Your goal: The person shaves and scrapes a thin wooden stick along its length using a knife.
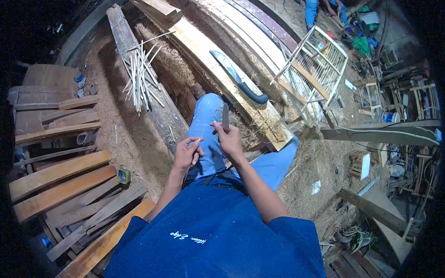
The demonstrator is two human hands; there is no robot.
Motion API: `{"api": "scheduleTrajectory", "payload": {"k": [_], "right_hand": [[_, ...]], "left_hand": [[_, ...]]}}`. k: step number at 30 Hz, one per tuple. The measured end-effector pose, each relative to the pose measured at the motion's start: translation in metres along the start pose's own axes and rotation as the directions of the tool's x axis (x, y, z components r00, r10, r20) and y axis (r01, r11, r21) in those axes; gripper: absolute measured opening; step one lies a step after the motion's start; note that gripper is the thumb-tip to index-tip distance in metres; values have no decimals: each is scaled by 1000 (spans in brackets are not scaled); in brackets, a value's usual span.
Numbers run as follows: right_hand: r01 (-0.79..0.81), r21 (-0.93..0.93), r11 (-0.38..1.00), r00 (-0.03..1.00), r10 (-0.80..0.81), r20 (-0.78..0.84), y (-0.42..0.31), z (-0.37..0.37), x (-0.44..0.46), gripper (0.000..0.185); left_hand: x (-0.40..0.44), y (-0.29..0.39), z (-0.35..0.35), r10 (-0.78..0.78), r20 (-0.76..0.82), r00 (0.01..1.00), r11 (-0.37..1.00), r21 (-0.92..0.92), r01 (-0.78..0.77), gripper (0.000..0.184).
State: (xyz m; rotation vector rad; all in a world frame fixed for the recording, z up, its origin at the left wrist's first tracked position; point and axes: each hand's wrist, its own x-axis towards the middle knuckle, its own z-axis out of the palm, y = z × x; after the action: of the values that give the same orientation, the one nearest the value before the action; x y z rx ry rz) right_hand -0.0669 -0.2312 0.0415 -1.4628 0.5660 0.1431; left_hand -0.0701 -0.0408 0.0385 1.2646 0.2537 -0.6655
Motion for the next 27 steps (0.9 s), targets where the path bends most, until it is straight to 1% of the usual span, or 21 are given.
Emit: {"api": "scheduleTrajectory", "payload": {"k": [3,5,6,8,9,11,15,18,20,22,23,27], "right_hand": [[23,30,999,999,-23,30,-12,5,-1,29],[106,-40,994,986,-100,137,-13,5,0,29],[109,-40,993,985,-102,137,-16,5,-1,29],[44,32,999,990,-47,131,-20,3,-2,30],[45,32,998,990,-49,132,-22,1,-3,30],[-52,128,990,986,31,163,-25,-3,-5,28],[-43,170,985,990,20,136,-34,-6,-11,24],[-27,202,979,985,-8,174,-46,-14,-14,21],[96,77,992,986,-106,126,-54,-18,-19,18],[94,56,994,987,-101,122,-59,-22,-24,18],[91,32,995,988,-95,122,-60,-24,-25,19],[141,62,988,985,-146,87,-57,-32,-37,19]], "left_hand": [[-3,8,6,8,51,999,1000,26,-9,30],[-3,12,9,16,82,996,999,27,-18,30],[-4,13,9,16,93,996,999,29,-19,30],[-6,15,9,19,100,995,999,30,-22,30],[-7,18,10,18,116,993,999,36,-22,30],[-10,23,11,17,132,991,999,42,-23,30],[-14,28,14,18,155,988,997,67,-28,28],[-18,32,17,32,160,987,995,84,-46,26],[-22,35,23,40,166,985,994,97,-56,25],[-25,43,35,73,116,991,970,222,-98,22],[-26,47,41,75,120,990,969,227,-101,22],[-28,64,68,106,84,991,942,312,-127,20]]}}
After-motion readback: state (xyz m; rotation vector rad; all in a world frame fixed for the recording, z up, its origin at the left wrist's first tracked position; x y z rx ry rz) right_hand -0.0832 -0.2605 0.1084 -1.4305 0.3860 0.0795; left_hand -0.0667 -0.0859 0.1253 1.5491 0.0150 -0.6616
